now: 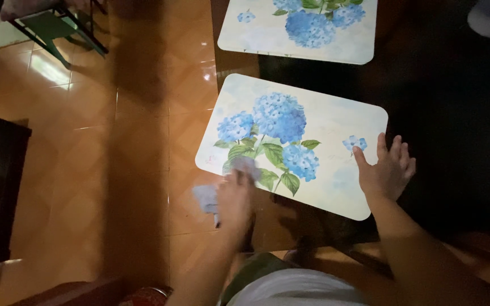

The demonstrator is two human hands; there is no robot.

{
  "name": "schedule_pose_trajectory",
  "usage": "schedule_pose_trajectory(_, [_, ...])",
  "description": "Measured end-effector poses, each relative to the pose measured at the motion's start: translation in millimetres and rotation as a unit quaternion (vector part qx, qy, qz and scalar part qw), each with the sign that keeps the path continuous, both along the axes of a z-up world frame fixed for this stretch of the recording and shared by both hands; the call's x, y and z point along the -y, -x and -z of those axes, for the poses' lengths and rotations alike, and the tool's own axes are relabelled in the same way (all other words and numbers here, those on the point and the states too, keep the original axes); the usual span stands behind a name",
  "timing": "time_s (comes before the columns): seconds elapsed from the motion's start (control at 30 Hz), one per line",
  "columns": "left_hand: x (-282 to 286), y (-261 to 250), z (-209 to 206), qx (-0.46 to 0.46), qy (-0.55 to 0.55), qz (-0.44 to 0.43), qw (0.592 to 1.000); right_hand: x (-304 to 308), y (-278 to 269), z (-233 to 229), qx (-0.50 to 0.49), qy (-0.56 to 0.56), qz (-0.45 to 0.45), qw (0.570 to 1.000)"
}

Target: Cleaning and organizing table placemats with a rag.

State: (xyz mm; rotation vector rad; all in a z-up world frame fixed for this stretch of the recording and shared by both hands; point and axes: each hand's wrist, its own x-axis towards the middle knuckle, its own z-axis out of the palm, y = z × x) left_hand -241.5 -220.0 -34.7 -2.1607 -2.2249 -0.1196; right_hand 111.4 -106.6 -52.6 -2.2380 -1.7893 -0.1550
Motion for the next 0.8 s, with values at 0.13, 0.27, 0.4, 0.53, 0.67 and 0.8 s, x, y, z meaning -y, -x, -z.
schedule_pose_trajectory(0.13, [14.1,-48.3,-0.8,0.057,0.073,0.004,0.996,1.5,1.9,-0.1,-0.003,0.004,-0.007,1.0])
schedule_pose_trajectory(0.27, [19.6,-33.4,-24.1,0.068,-0.059,0.081,0.993,-1.0,-1.3,2.2,-0.009,-0.001,0.0,1.0])
schedule_pose_trajectory(0.4, [15.3,23.8,-19.7,0.033,0.039,-0.03,0.998,1.0,1.1,-3.2,-0.045,-0.001,-0.002,0.999])
schedule_pose_trajectory(0.53, [12.8,26.7,-16.6,0.042,-0.098,-0.056,0.993,-0.6,-1.1,-1.3,-0.037,0.0,-0.01,0.999])
schedule_pose_trajectory(0.67, [8.3,-11.4,-5.4,0.007,-0.038,0.006,0.999,-0.2,3.2,-0.6,-0.016,0.007,-0.004,1.0])
schedule_pose_trajectory(0.8, [2.1,-82.0,0.0,0.123,0.028,0.141,0.982,0.7,5.6,-10.1,-0.026,0.004,-0.002,1.0])
